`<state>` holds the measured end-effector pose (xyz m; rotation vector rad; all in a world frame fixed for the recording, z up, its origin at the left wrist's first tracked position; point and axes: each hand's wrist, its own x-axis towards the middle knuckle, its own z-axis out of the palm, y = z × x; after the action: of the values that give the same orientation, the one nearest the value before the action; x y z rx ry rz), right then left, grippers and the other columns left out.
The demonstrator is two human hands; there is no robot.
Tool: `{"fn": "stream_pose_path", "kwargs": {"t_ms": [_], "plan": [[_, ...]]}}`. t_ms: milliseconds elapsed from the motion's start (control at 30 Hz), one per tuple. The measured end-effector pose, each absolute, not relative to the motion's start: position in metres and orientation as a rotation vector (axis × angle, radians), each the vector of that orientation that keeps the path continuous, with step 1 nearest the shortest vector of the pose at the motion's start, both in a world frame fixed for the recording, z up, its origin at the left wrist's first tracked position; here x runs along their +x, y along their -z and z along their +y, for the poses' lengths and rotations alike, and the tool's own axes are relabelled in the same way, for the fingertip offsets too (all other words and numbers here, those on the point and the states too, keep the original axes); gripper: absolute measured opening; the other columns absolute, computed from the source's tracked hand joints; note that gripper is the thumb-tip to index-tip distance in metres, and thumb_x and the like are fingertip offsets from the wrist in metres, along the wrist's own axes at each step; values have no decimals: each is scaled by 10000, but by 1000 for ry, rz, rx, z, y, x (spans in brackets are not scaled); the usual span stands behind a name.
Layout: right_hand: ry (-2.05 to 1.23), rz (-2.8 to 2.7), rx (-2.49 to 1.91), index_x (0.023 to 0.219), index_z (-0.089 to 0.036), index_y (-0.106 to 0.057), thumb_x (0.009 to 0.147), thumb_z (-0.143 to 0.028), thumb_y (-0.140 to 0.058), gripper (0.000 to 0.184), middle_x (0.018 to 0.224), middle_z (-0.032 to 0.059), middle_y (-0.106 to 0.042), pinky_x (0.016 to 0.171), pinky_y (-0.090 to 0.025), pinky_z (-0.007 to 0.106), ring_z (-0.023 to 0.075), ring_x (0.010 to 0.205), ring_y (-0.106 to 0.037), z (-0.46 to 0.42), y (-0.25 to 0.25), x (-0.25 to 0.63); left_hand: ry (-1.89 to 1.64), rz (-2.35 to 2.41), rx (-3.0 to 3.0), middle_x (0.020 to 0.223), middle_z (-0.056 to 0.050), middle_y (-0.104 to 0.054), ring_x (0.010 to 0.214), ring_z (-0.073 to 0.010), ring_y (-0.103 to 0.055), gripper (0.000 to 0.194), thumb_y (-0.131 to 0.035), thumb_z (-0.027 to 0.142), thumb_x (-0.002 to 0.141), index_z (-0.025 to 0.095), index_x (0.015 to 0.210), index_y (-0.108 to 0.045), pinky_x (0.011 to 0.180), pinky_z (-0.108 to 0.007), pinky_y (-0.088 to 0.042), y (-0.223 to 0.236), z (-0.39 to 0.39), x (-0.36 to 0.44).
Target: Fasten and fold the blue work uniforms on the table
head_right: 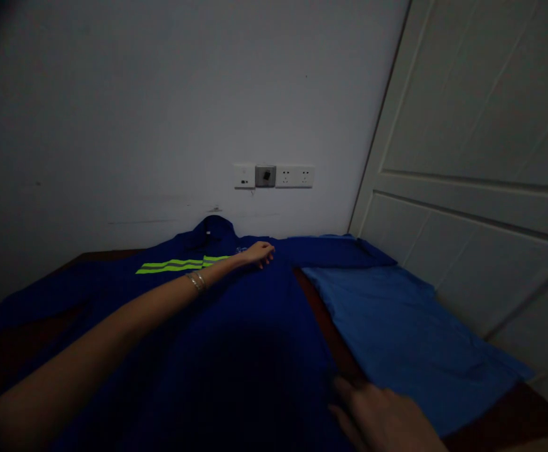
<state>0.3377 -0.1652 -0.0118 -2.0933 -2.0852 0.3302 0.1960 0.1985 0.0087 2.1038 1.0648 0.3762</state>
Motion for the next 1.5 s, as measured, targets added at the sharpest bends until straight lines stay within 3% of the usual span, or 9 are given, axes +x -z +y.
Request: {"fn": "stream_pose_path", "kwargs": {"t_ms": [333, 500, 667, 900, 1033, 1167, 1300, 1400, 1500], "plan": [[86, -2697, -1563, 904, -176, -607, 813, -104, -428, 213, 863, 80, -642, 578, -435, 278, 210, 764, -622, -60, -17, 203, -263, 1653, 2072, 809, -61, -661, 585, -95, -587, 203, -472, 227, 800, 114, 891, -614, 459, -135, -452, -40, 208, -73], [4, -2904, -800, 934, -178, -575, 808, -147, -478, 162, 907, 62, -599, 695, -438, 284, 182, 852, -549, -50, -17, 111, -47, 1895, 1949, 728, -58, -658, 533, -100, -574, 148, -546, 215, 740, 109, 803, -628, 478, -162, -469, -37, 173, -188], [-11, -2892, -372, 999, -170, -554, 850, -205, -453, 184, 958, 74, -593, 741, -442, 281, 182, 924, -532, -50, -8, 30, 128, 1990, 1855, 707, -82, -656, 504, -124, -584, 143, -536, 196, 735, 88, 768, -622, 490, -216, -501, -21, 137, -256], [99, -2825, -84, 1127, -194, -509, 822, -483, -480, 422, 1025, 119, -588, 719, -482, 387, 284, 979, -532, -89, 25, -54, 7, 2030, 1668, 663, -79, -646, 524, -142, -610, 365, -431, 406, 845, 102, 782, -622, 489, -220, -505, 2, 126, -276], [140, -2806, -107, 1076, -197, -535, 841, -355, -467, 291, 996, 121, -585, 645, -485, 395, 281, 911, -550, -98, 33, -79, -185, 2055, 1716, 661, -40, -637, 561, -135, -607, 324, -552, 434, 774, 121, 743, -629, 493, -193, -485, 9, 132, -265], [203, -2771, 41, 981, -140, -577, 773, -253, -549, 238, 1052, 120, -570, 755, -467, 438, 325, 1054, -481, -89, 32, -86, -245, 2116, 1674, 677, -30, -629, 598, -130, -604, 206, -664, 319, 688, 120, 725, -631, 511, -175, -477, 13, 137, -253], [180, -2761, 141, 919, -148, -595, 825, -266, -524, 167, 920, 64, -601, 801, -456, 415, 262, 1007, -508, -81, 31, -92, -250, 2114, 1567, 691, -35, -621, 545, -120, -589, 96, -595, 202, 729, 109, 750, -609, 511, -216, -499, 13, 135, -246], [151, -2747, 223, 884, -168, -607, 824, -327, -544, 181, 916, 44, -601, 796, -461, 412, 230, 957, -524, -79, 31, -102, -243, 2100, 1510, 644, -38, -600, 501, -120, -571, 99, -563, 190, 748, 95, 768, -583, 495, -242, -503, 8, 130, -243], [206, -2770, 306, 794, -180, -634, 797, -255, -563, 103, 882, 52, -603, 774, -465, 421, 227, 899, -542, -81, 29, -114, -261, 2100, 1494, 609, -30, -578, 500, -113, -555, 148, -580, 211, 742, 90, 824, -560, 487, -224, -485, 2, 125, -240]]}}
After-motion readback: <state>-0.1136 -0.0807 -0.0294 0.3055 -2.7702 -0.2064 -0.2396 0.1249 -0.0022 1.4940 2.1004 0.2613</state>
